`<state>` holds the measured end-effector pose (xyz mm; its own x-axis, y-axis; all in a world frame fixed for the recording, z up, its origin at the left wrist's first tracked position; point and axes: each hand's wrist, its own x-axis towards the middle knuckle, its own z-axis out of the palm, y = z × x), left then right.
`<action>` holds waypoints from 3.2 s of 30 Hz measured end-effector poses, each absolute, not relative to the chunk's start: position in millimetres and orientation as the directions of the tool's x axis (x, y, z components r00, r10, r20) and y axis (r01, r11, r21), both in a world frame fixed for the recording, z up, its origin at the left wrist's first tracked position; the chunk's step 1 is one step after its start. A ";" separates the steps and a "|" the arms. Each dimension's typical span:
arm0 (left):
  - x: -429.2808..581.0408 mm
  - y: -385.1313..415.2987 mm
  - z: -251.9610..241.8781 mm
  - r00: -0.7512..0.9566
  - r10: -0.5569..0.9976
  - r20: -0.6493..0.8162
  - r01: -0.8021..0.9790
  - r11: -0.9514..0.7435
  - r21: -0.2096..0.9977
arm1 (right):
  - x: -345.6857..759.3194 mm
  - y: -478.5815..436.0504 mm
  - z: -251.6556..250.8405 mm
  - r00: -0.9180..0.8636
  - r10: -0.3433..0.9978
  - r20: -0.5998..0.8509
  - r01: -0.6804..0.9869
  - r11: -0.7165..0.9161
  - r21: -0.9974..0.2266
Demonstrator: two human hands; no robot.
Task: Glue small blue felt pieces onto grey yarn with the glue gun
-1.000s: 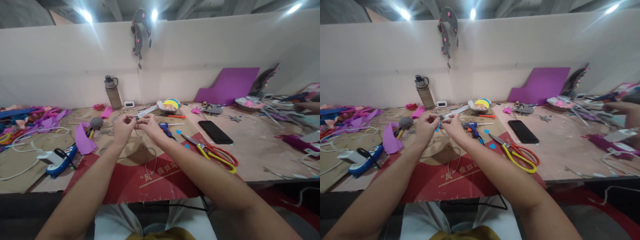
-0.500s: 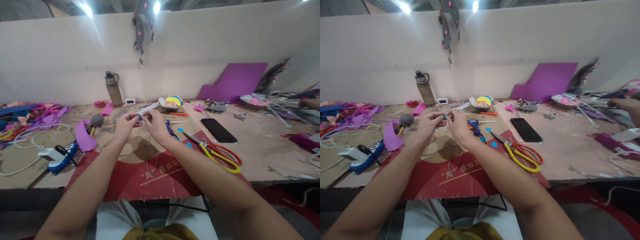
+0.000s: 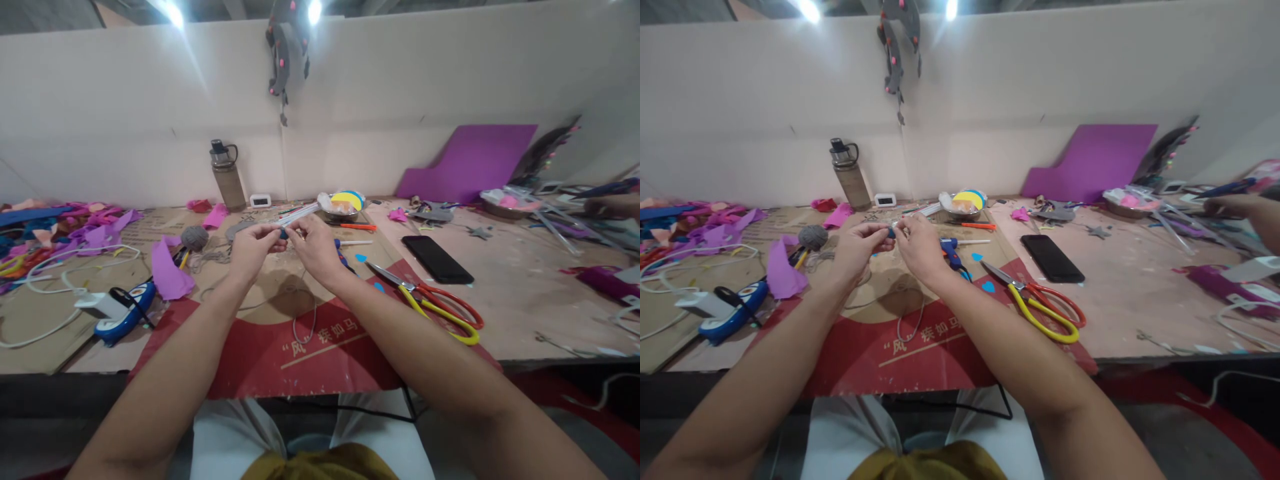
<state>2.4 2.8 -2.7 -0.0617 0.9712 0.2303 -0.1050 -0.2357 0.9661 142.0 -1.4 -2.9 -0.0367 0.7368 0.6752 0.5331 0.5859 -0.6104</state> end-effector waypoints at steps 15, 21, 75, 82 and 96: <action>5.4 -8.4 5.6 -0.072 0.941 0.331 0.069 -0.326 0.943 | 140.6 -8.5 -2.0 -0.169 0.659 0.733 0.706 0.600 -0.376; 5.9 -9.9 7.4 -0.107 0.919 0.379 0.098 -0.369 0.924 | 139.1 -9.1 -1.7 -0.123 0.684 0.719 0.671 0.591 -0.447; 5.2 -5.4 1.5 -0.062 0.926 0.372 0.105 -0.364 0.925 | 132.2 -7.9 -0.3 0.061 0.847 0.529 0.479 0.440 -0.759; 3.7 -3.3 -0.6 -0.032 0.936 0.350 0.096 -0.346 0.933 | 131.9 -7.9 0.9 0.070 0.848 0.525 0.479 0.434 -0.763; -1.0 2.1 1.4 0.095 0.964 0.248 0.008 -0.249 0.968 | 141.3 -5.3 1.1 0.057 0.866 0.496 0.498 0.406 -0.766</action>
<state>-1.0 2.1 1.4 0.0952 0.9642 0.2475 0.0083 -0.2494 0.9684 141.3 -5.3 1.1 0.0575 0.8663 0.4963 0.4984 0.4058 -0.7661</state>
